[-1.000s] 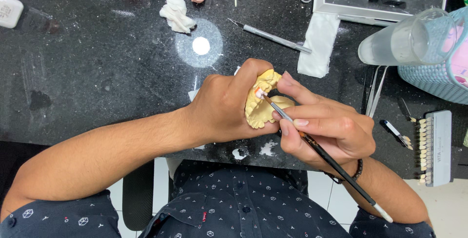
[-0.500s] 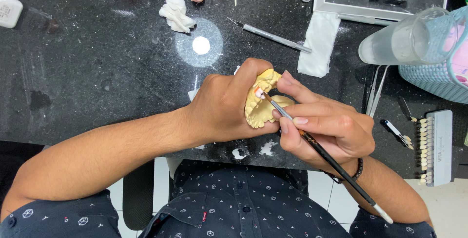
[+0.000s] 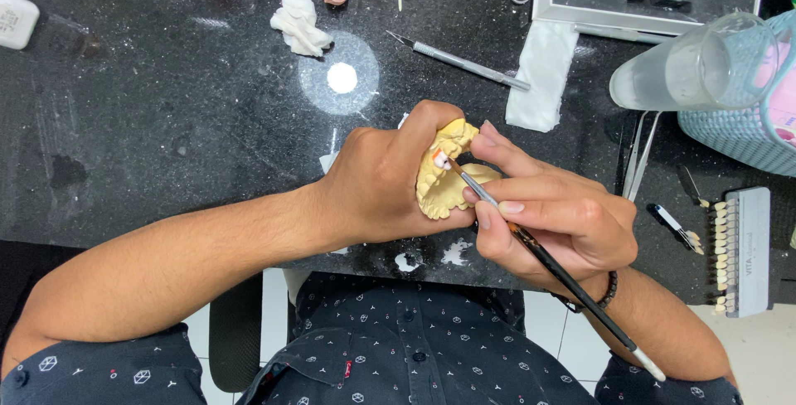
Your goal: The person holds a yellow dental cast of a lower jaw in one hand and uses a fine brush to apply small amounts of white ceramic paste onto a tooth area on the model. They periodically dip or reload the brush, dab material onto the tooth, and continue building up the application on the denture tooth.
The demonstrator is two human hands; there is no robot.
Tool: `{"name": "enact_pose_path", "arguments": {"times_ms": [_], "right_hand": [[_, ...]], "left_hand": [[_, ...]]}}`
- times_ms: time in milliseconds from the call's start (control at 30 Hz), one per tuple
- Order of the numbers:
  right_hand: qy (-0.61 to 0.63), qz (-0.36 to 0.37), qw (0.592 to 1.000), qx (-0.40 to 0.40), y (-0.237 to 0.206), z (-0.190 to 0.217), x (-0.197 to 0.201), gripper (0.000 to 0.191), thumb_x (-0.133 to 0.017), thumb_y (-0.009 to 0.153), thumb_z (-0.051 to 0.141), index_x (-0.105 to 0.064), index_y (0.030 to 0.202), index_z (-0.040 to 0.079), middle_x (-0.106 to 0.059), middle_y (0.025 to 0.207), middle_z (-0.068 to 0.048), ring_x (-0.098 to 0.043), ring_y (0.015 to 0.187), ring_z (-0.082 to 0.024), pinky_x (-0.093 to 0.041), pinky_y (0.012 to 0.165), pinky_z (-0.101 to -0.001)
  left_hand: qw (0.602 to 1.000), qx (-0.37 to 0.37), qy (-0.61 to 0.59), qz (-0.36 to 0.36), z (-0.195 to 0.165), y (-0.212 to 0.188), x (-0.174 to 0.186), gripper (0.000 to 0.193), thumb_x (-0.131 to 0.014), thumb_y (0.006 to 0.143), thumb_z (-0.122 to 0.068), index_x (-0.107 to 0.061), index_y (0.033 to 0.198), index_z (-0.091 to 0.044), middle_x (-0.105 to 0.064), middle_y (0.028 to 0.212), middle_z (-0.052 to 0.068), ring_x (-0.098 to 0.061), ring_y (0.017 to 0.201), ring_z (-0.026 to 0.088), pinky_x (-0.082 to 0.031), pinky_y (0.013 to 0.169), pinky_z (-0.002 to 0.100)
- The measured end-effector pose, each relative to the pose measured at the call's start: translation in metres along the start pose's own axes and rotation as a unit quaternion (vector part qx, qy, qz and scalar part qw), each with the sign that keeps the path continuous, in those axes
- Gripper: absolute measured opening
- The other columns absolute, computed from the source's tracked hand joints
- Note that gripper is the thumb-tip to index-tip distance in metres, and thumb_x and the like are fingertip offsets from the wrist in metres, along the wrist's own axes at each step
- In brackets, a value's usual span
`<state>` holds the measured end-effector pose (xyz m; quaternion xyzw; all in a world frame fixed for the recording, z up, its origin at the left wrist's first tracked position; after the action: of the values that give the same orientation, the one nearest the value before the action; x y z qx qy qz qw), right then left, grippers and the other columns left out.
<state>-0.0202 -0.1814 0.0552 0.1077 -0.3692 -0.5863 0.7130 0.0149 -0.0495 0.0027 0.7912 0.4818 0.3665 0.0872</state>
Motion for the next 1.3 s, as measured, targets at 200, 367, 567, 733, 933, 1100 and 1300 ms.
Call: {"name": "enact_pose_path", "arguments": {"times_ms": [200,367,567,733,933,1100,1300], "right_hand": [[0.013,0.01,1.0,-0.009,-0.001,-0.001,0.0,0.026,-0.073,0.091,-0.005,-0.052,0.105,0.0,-0.074,0.093,-0.021,-0.071,0.113,-0.043,-0.058,0.107,-0.0592],[0.028,-0.002,0.999,-0.034,-0.013,-0.009,0.016,0.024,-0.071,0.094,-0.003,-0.051,0.107,0.0,-0.072,0.097,-0.021,-0.076,0.104,-0.036,-0.063,0.104,-0.0552],[-0.136,-0.195,0.966,-0.101,-0.045,-0.037,0.118,0.014,-0.067,0.108,0.001,-0.054,0.111,0.0,-0.064,0.099,-0.013,-0.067,0.077,-0.023,-0.063,0.074,-0.0338],[-0.255,-0.19,0.918,-0.237,-0.066,-0.066,0.176,0.011,-0.059,0.114,0.008,-0.056,0.112,-0.002,-0.066,0.102,-0.011,-0.067,0.084,-0.019,-0.057,0.076,-0.0294],[-0.27,-0.131,0.896,-0.328,-0.069,-0.107,0.192,0.024,-0.05,0.121,0.017,-0.059,0.113,-0.004,-0.07,0.106,-0.01,-0.068,0.093,-0.014,-0.051,0.079,-0.0241],[-0.377,-0.09,0.899,-0.202,-0.07,-0.065,0.18,0.014,-0.057,0.118,0.009,-0.063,0.114,-0.003,-0.07,0.106,-0.012,-0.068,0.094,-0.019,-0.052,0.082,-0.0277],[-0.465,-0.025,0.88,-0.097,-0.06,-0.036,0.156,0.004,-0.072,0.109,-0.003,-0.07,0.111,-0.006,-0.071,0.102,-0.017,-0.069,0.089,-0.026,-0.054,0.081,-0.0319]], "left_hand": [[1.0,-0.001,0.008,0.0,0.0,0.0,-0.001,0.074,-0.092,0.087,-0.039,-0.047,0.129,0.002,-0.065,0.113,0.011,-0.077,0.081,0.025,-0.061,0.064,0.032],[0.999,0.028,-0.021,0.01,0.006,0.001,-0.003,0.072,-0.092,0.086,-0.034,-0.046,0.13,0.001,-0.068,0.109,0.01,-0.078,0.082,0.022,-0.062,0.065,0.029],[0.999,0.015,-0.027,-0.02,0.002,0.007,0.015,0.072,-0.096,0.088,-0.029,-0.048,0.134,0.0,-0.071,0.113,0.011,-0.079,0.097,0.018,-0.066,0.081,0.024],[0.999,-0.007,-0.01,-0.034,-0.011,0.023,0.051,0.078,-0.097,0.086,-0.025,-0.049,0.142,0.002,-0.073,0.116,0.011,-0.078,0.098,0.015,-0.065,0.084,0.022],[0.998,0.03,0.037,-0.045,-0.025,0.023,0.09,0.086,-0.095,0.076,-0.021,-0.049,0.142,0.009,-0.072,0.112,0.012,-0.074,0.095,0.014,-0.06,0.081,0.024],[0.987,0.087,0.105,-0.084,-0.016,-0.016,0.119,0.09,-0.094,0.071,-0.023,-0.05,0.144,0.008,-0.068,0.114,0.011,-0.069,0.093,0.012,-0.058,0.084,0.023],[0.961,0.209,0.082,-0.16,0.013,-0.086,0.147,0.085,-0.095,0.079,-0.021,-0.051,0.148,0.002,-0.057,0.109,0.002,-0.058,0.09,0.006,-0.049,0.082,0.016]]}}
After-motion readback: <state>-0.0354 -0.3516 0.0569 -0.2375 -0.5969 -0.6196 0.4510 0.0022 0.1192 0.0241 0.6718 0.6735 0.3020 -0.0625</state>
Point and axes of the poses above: each hand's wrist, its own y-axis towards the middle knuckle, its own x-axis out of the back of the hand, z = x × y, the point moved 9 cm from there along y, towards the middle knuckle
